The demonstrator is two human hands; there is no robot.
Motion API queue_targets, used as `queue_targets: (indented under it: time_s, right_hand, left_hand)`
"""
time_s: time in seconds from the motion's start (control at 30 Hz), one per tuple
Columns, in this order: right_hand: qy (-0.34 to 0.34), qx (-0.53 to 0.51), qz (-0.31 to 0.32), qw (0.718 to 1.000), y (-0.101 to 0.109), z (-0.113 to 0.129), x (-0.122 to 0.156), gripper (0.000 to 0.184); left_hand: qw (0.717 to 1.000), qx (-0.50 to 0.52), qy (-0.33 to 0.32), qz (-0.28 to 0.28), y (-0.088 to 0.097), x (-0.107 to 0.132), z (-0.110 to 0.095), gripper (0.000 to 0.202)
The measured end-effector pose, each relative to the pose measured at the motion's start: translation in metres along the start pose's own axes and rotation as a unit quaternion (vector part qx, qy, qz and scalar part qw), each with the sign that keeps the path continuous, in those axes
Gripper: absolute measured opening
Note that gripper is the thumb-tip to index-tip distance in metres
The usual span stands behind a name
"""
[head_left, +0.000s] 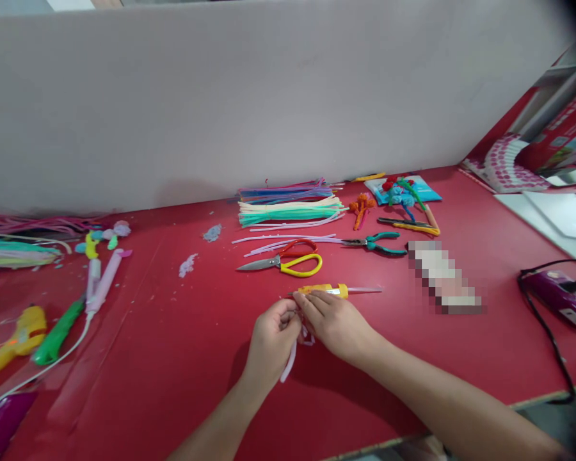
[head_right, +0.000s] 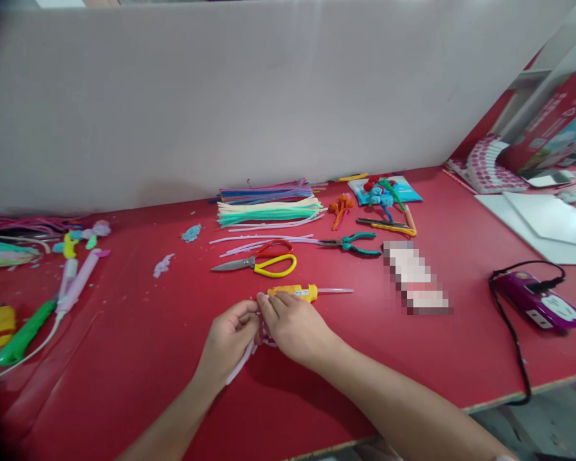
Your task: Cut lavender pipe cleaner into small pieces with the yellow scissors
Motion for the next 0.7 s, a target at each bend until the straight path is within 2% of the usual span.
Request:
queue_targets:
  time_s: [0.17, 0.4, 0.5, 0.6, 0.7]
  right_hand:
    - [-0.016, -0.057, -0.005, 0.998, 0.005, -0.005, 0.000, 0.032]
    - [-0.079, -0.134, 0.031, 0.987, 0.015, -0.009, 0.001, 0.027]
    - [-0.083, -0.152, 0.004, 0.985, 0.020, -0.012, 0.001, 0.030]
    - [-0.072, -0.157, -0.019, 0.985, 0.024, -0.013, 0.000, 0.032]
    - [-0.059, -0.136, -0.031, 0.988, 0.024, -0.013, 0.000, 0.033]
  left_hand:
    - [1.000, -0.021, -0.017, -0.003, 0.002, 0.001, 0.003, 0.017]
    - [0.999, -0.037, -0.029, 0.001, 0.004, 0.004, -0.002, 0.014]
    - [1.000, 0.019, 0.005, 0.008, 0.004, 0.002, -0.004, 0.014]
    - [0.993, 0.084, 0.065, 0.047, 0.000, 0.001, -0.002, 0.013]
    - [0.987, 0.119, 0.078, 0.079, -0.002, 0.001, -0.001, 0.017]
Point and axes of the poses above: each hand's wrist, its own x-axis away from the middle knuckle, its own y-axis out of the back of the hand, z = x × y, the point moved 5 cm from there along -x, towards the middle knuckle, and after that the axes turned 5 degrees about -x, right-handed, at the moved point
